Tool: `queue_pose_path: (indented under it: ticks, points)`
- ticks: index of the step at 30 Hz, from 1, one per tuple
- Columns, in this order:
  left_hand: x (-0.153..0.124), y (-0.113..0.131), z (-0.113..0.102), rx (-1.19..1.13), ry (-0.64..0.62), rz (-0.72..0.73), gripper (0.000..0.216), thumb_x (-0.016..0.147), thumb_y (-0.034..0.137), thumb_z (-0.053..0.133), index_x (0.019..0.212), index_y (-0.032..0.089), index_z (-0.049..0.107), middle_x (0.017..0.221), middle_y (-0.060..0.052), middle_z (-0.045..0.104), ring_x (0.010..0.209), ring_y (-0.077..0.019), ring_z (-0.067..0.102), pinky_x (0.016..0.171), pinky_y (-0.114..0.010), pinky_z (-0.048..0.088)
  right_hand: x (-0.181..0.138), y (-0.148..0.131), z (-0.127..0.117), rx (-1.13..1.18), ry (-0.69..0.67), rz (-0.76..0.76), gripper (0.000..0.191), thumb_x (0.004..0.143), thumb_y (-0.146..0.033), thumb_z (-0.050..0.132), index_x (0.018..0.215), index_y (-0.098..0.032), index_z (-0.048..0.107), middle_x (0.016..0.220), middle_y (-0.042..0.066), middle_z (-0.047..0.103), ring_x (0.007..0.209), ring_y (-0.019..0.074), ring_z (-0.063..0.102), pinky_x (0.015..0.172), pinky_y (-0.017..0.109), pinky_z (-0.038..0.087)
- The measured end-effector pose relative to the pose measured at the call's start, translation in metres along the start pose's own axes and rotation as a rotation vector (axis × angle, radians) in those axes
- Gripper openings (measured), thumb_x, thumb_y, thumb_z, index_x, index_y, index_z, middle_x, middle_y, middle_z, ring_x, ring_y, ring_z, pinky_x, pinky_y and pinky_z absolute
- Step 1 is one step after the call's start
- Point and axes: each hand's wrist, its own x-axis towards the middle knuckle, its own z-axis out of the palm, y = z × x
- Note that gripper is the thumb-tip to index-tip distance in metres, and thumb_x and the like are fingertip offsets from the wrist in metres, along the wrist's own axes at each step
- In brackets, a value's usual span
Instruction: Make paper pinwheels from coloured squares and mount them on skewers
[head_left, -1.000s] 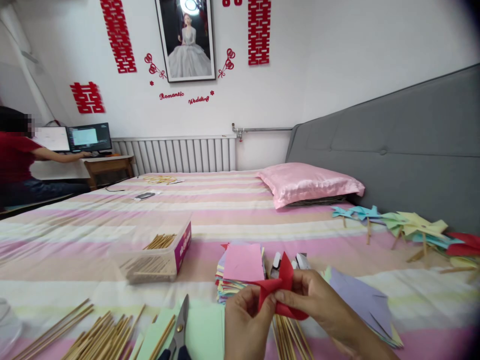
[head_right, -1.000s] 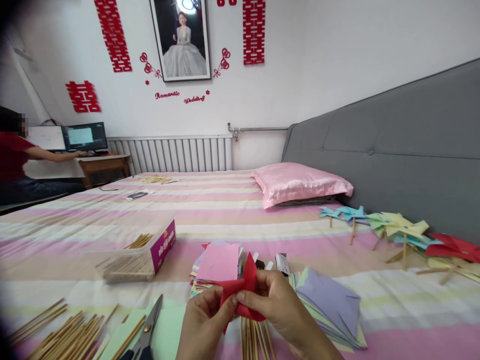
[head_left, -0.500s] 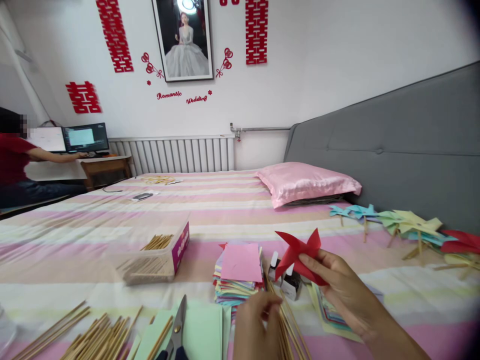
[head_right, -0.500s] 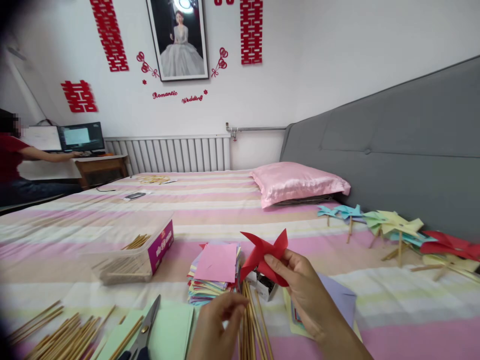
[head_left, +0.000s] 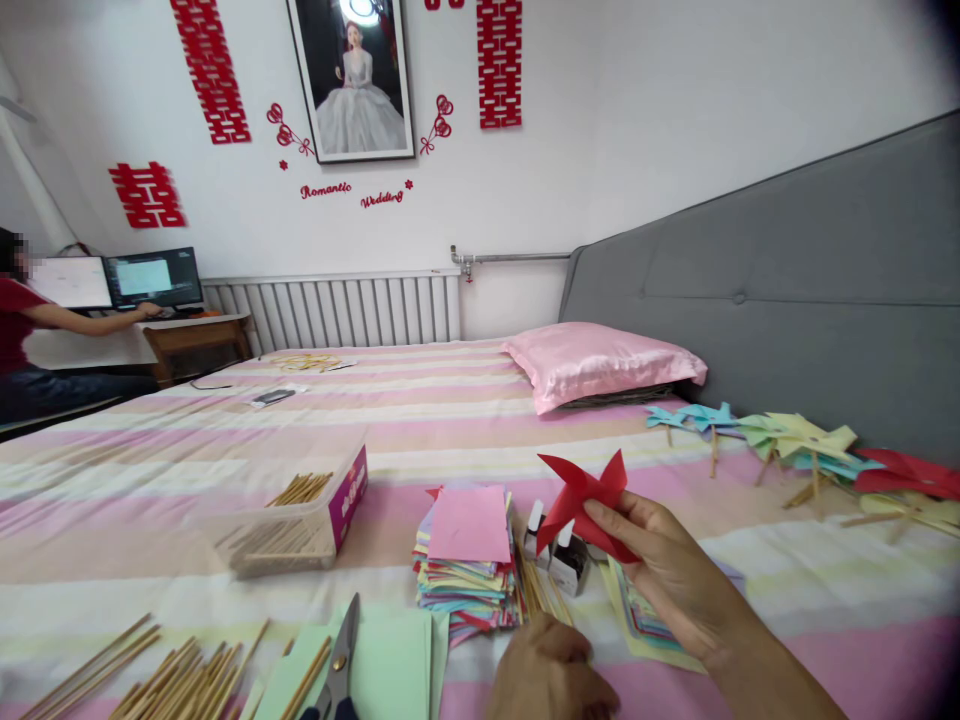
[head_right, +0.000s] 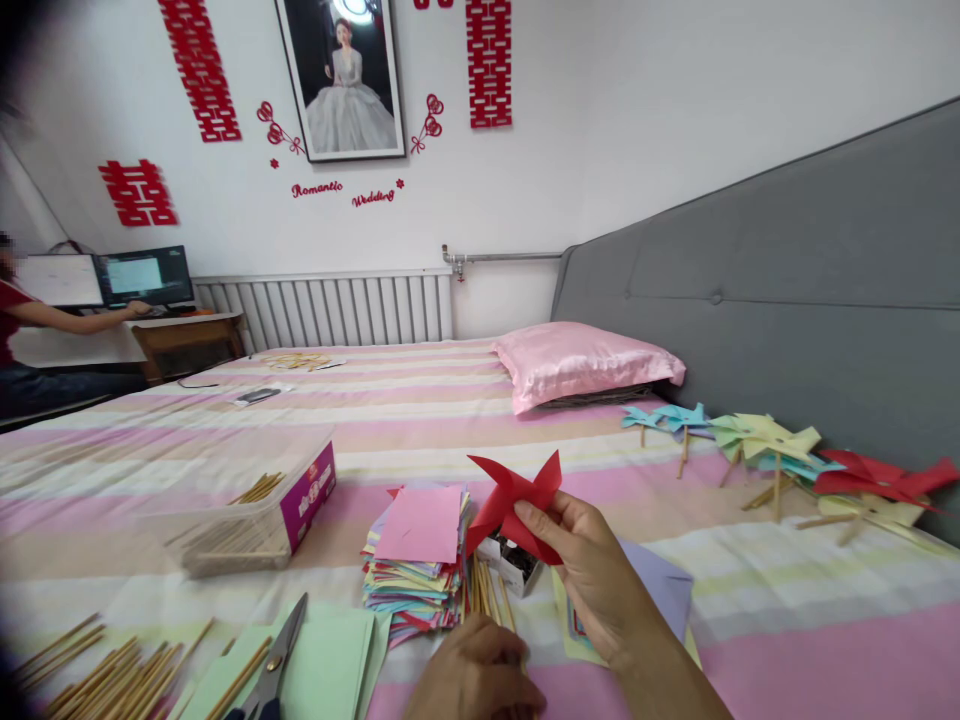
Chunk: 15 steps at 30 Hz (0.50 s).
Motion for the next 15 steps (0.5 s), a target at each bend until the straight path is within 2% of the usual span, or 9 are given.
queue_pose_path:
  ticks: [5, 7, 12, 15]
  points:
    - [-0.003, 0.005, -0.003, 0.006, 0.071, -0.140, 0.009, 0.066, 0.014, 0.069, 0.070, 0.019, 0.075, 0.067, -0.009, 0.067, 0.062, -0.0164, 0.059, 0.053, -0.023, 0.038, 0.002, 0.003, -0.003, 0.014, -0.018, -0.005, 0.019, 0.071, -0.026, 0.068, 0.088, -0.017, 0.068, 0.080, 0.003, 0.071, 0.078, 0.0155, 0.063, 0.074, 0.024, 0.046]
    - [-0.002, 0.006, -0.005, 0.069, 0.068, -0.131, 0.009, 0.063, 0.016, 0.072, 0.070, 0.020, 0.075, 0.064, -0.007, 0.064, 0.061, -0.0159, 0.057, 0.052, -0.024, 0.036, 0.004, 0.004, -0.004, 0.019, -0.020, -0.002, 0.018, 0.071, -0.025, 0.069, 0.087, -0.017, 0.068, 0.079, 0.003, 0.071, 0.078, 0.0154, 0.063, 0.075, 0.024, 0.047]
    - [0.001, 0.001, 0.008, 0.249, 0.121, 0.016, 0.005, 0.060, 0.025, 0.075, 0.066, 0.025, 0.074, 0.054, -0.004, 0.060, 0.061, -0.0164, 0.049, 0.065, -0.032, 0.032, 0.005, 0.004, -0.003, 0.033, -0.047, -0.002, 0.016, 0.073, -0.024, 0.068, 0.087, -0.017, 0.068, 0.077, 0.002, 0.071, 0.076, 0.0135, 0.063, 0.072, 0.022, 0.047]
    - [0.002, -0.005, 0.029, 0.329, 0.163, -0.015, 0.008, 0.054, 0.028, 0.079, 0.057, 0.029, 0.073, 0.047, -0.002, 0.056, 0.062, -0.0161, 0.046, 0.075, -0.038, 0.026, 0.004, 0.006, -0.003, 0.030, -0.049, -0.004, 0.016, 0.072, -0.024, 0.068, 0.086, -0.017, 0.068, 0.076, 0.002, 0.071, 0.074, 0.0131, 0.063, 0.071, 0.022, 0.047]
